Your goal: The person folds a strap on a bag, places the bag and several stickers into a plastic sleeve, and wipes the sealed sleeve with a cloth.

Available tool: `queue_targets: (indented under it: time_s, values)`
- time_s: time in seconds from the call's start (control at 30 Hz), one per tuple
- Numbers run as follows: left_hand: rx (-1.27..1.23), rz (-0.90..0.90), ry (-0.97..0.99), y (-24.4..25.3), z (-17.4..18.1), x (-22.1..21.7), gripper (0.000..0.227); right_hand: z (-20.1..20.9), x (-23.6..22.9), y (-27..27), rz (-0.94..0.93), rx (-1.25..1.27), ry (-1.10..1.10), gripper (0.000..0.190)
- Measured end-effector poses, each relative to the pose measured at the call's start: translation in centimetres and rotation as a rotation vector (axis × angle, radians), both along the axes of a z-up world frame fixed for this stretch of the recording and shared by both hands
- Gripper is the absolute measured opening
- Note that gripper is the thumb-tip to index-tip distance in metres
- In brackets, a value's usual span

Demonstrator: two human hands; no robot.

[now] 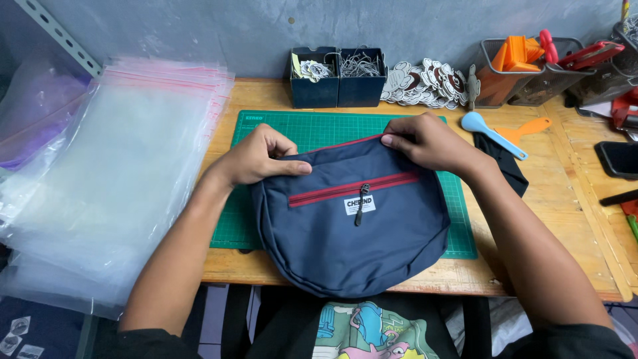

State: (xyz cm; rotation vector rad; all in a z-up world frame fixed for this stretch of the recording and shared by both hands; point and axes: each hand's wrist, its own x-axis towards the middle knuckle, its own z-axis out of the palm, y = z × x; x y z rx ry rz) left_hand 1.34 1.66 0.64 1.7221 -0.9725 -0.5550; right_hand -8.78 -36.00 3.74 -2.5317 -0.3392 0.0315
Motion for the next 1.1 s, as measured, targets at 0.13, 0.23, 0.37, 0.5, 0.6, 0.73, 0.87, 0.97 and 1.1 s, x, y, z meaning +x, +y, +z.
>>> queue_targets:
  time_s: [0.13, 0.23, 0.37, 0.5, 0.6, 0.73, 0.87, 0.97, 1.1]
  values:
    - [0.032, 0.055, -0.078, -1.2, 1.0, -1.6, 0.051, 0.1, 0.0, -0.6, -0.015, -0.006, 0.014, 0.020]
    - [0.051, 0.164, -0.219, -1.5, 2.1, -2.6, 0.029, -0.4, 0.6, -1.5, -0.040, 0.002, 0.034, 0.020]
    - [0.179, 0.144, -0.259, -1.7, 1.4, -2.8, 0.034, 1.8, -0.8, -0.1, -0.009, 0.056, 0.119, 0.027]
    - [0.160, 0.082, -0.491, -2.1, 1.0, -2.7, 0.033, 3.1, -1.9, 2.9, 0.133, -0.155, 0.045, 0.060]
    - [0.105, 0.079, -0.397, -2.6, 2.0, -4.6, 0.017, 2.0, -2.0, 4.1, 0.119, -0.030, 0.142, 0.040]
    - [0.113, 0.075, -0.365, -3.1, 2.8, -5.1, 0.015, 0.5, -0.9, 3.1, 0.151, 0.008, 0.186, 0.022]
    - [0.077, 0.079, -0.354, -3.2, 1.9, -5.0, 0.015, -1.0, -0.2, 2.3, 0.159, 0.091, 0.261, 0.024]
    - [0.043, 0.088, -0.447, -3.4, 1.8, -4.6, 0.015, -0.7, -0.5, 2.9, 0.148, 0.102, 0.242, 0.029]
    - [0.196, 0.103, -0.561, -3.8, 2.4, -5.6, 0.039, 0.7, -1.2, 4.6, 0.186, 0.085, 0.118, 0.025]
